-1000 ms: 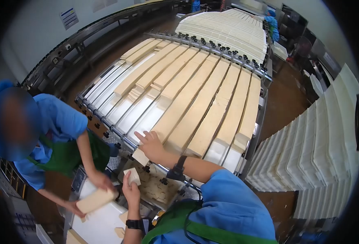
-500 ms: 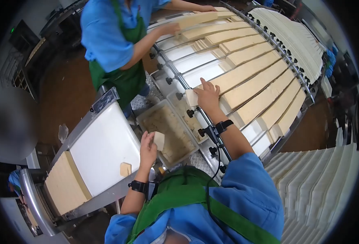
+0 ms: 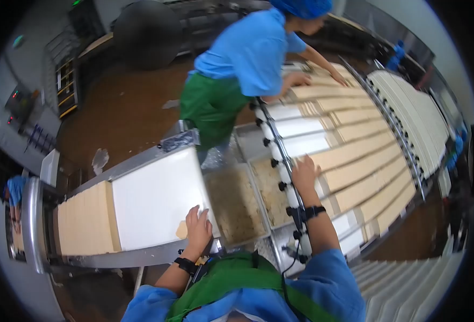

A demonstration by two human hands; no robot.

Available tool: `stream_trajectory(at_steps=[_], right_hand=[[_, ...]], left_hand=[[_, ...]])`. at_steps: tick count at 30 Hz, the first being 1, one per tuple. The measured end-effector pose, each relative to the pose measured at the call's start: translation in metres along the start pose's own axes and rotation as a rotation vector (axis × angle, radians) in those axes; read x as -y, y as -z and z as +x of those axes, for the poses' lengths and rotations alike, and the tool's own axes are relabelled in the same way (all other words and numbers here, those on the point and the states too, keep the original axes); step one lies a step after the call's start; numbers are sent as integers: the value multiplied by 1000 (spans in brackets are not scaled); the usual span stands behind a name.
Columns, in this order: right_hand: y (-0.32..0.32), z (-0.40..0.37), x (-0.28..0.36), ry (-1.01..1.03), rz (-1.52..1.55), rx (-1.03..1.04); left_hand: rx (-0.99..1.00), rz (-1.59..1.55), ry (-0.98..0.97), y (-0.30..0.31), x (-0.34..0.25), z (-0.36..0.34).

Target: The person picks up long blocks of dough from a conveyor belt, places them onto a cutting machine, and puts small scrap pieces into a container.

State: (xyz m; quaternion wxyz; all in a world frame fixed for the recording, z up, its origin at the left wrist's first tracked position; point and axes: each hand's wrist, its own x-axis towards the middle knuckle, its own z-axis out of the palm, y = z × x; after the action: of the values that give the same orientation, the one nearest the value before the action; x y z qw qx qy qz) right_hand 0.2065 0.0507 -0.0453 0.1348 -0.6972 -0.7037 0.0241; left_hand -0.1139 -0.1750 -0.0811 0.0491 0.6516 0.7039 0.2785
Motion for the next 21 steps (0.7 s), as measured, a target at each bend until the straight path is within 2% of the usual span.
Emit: stream_trajectory(at_steps=[2,5,6,9,12,15,17,18,19,21], right_hand=[[-2,-6,-2,14,-13,-51],[1,-8,6,-5,-23,-111],[5,-9,8,-27,-19,-122],[14,-9,11,-27,-155,8],[0,-1,0,-14,-262,25],[-16,5,-6,-67,-318,-15],[4,5,6,-171,-267,51],[-9,10,-1,-183,-261,20],[-22,16,-9,-196,-257,-14],[-11,14,-2,-229,-243,-23]], left_hand=[[-85,133,187,4,9,-11],[133,254,611,22,21,-14],[287,182,726,37,18,-10],[377,20,742,27,33,-16],[343,-59,665,13,31,-13],[205,-247,500,3,24,-7],[210,-374,401,-9,25,-3],[226,-440,348,-16,26,-3],[225,-545,399,-27,27,-3],[196,-950,485,-31,12,2]])
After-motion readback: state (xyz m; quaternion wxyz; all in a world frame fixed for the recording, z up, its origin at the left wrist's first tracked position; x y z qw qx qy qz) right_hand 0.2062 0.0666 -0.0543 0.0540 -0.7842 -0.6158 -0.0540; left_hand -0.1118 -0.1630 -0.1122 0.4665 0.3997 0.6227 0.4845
